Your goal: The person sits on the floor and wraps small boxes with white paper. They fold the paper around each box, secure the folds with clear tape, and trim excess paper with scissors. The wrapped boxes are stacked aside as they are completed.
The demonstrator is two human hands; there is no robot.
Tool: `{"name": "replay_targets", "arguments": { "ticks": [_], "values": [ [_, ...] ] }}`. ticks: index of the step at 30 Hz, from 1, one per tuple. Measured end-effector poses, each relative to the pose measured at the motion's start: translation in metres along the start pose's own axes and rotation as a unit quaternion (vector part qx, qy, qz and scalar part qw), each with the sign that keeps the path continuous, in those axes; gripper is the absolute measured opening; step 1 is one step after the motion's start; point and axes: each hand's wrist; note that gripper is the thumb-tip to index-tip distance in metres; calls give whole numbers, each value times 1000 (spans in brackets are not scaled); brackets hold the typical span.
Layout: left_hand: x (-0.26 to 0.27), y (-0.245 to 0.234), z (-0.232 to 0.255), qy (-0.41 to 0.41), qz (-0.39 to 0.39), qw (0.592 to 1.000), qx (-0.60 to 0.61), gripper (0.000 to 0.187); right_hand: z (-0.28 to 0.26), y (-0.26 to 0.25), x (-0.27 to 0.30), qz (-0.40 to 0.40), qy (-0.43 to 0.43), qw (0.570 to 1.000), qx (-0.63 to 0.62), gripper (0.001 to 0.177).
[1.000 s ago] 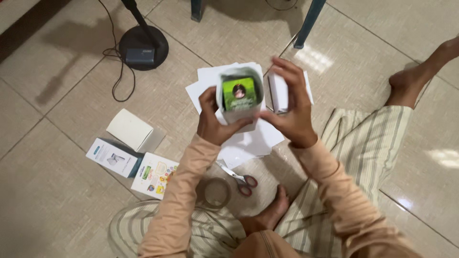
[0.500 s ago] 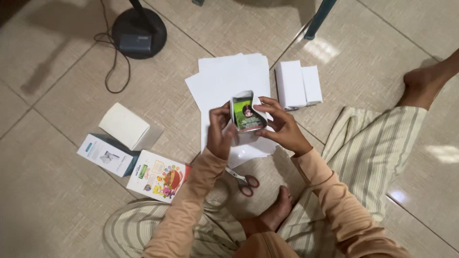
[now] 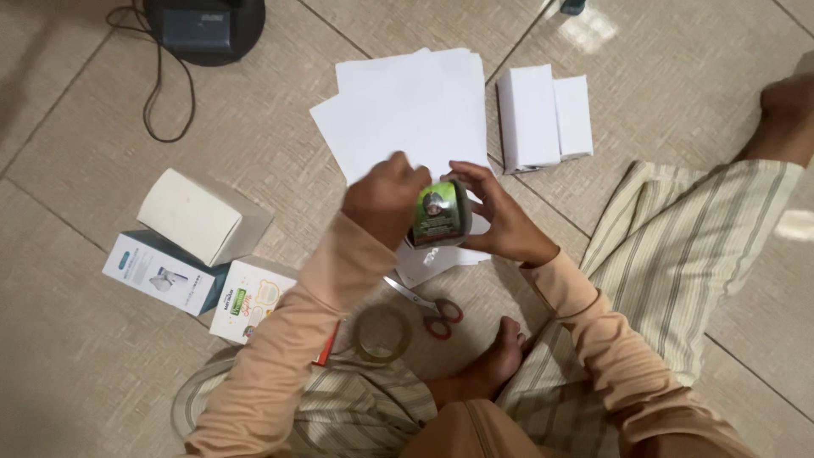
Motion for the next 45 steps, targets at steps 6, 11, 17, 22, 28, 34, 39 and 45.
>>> {"name": "replay_targets", "arguments": {
  "ticks": [6,11,17,22,28,34,39,45],
  "values": [
    [51,30,-4,-109,213,895,377,47,20,3,-3,61,-14,991,-120,96],
    [83,71,-8,-38,153,937,310,65,35,17,-3,72,-53,984,-153,83],
    [67,78,-32,-35,137,933,330,57,35,11,-14,60,-62,993,-86,66],
    [74,76,-31,-25,133,952,276,61,34,18,-1,71,-37,993,-83,47],
    [66,78,-30,-13,127,961,247,59,22,9,-1,78,-71,994,18,48],
    [66,84,-30,20,183,945,271,47,8,8,-4,85,20,994,-59,37],
    [75,96,-20,6,188,954,233,21,12,9,6,75,-29,995,59,18],
    [64,103,-10,-74,248,903,343,19,8,8,-4,87,25,996,21,7]
  ]
}}
Point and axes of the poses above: each hand's wrist, its own x-axis away from the middle knuckle, its own y-axis out of the palm, z = x × y, and after that the axes turned 14 degrees about x, right-handed
